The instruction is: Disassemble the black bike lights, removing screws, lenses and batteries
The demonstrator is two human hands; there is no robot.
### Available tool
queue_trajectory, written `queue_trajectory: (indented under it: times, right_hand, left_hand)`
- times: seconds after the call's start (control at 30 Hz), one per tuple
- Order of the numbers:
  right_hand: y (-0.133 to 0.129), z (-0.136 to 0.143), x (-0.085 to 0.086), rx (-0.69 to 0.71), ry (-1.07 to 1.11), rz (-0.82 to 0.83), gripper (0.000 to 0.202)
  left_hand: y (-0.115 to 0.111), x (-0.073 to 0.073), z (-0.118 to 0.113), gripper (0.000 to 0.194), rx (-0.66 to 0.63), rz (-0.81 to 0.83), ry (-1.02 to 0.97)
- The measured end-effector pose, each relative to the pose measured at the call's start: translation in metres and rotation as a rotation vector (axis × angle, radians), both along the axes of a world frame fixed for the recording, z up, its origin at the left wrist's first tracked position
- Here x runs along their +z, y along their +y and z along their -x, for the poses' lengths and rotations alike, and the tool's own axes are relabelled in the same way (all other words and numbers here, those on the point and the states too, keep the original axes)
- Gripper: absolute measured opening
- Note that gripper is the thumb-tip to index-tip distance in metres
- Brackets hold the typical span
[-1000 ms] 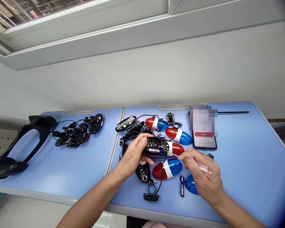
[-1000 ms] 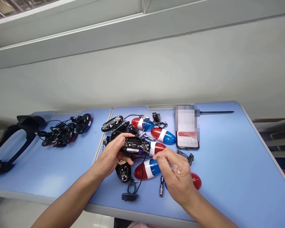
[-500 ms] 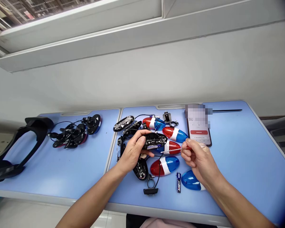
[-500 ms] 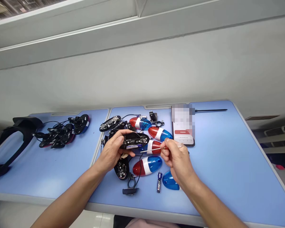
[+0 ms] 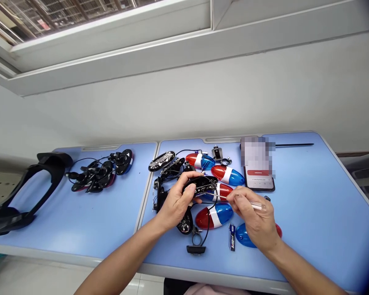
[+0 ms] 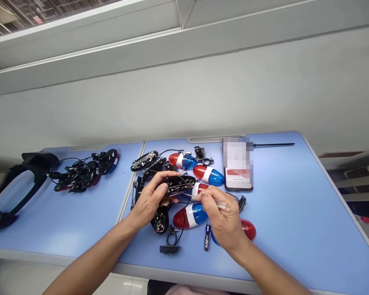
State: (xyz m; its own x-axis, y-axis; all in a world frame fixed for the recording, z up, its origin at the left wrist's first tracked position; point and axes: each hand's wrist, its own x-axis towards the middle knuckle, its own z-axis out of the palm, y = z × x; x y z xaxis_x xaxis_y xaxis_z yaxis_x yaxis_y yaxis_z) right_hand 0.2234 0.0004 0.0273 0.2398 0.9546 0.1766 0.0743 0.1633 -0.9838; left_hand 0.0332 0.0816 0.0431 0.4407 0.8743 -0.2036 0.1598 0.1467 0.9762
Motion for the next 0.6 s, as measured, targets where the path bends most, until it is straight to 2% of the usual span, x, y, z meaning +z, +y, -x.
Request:
queue_trajectory:
  times: [0.23, 0.37, 0.4, 0.43, 0.5, 0.6]
  right_hand:
    - [0.000, 0.005, -0.005, 0.030, -0.223, -0.236, 0.019]
    - [-0.001, 0.008, -0.006, 0.162, -0.400, -0.491, 0.022]
    - [-0.001, 0.009, -0.005, 0.180, -0.426, -0.510, 0.023]
    - [-0.001, 0.009, -0.003, 0.179, -0.421, -0.481, 0.022]
    - [-0.001, 0.008, 0.001, 0.137, -0.320, -0.323, 0.017]
    - [0.000, 0.006, 0.004, 0.049, -0.107, -0.060, 0.027]
  left_hand:
    - [-0.001, 0.003, -0.001, 0.037, 0.025, -0.016, 0.012]
    - [-0.001, -0.003, 0.001, 0.042, 0.010, 0.134, -0.034]
    - [-0.001, -0.004, 0.001, 0.043, 0.000, 0.165, -0.036]
    - [-0.001, -0.004, 0.002, 0.044, -0.008, 0.176, -0.031]
    - [-0.002, -0.004, 0.002, 0.043, -0.013, 0.125, 0.000]
    - [-0.003, -0.004, 0.003, 0.040, 0.009, -0.036, 0.023]
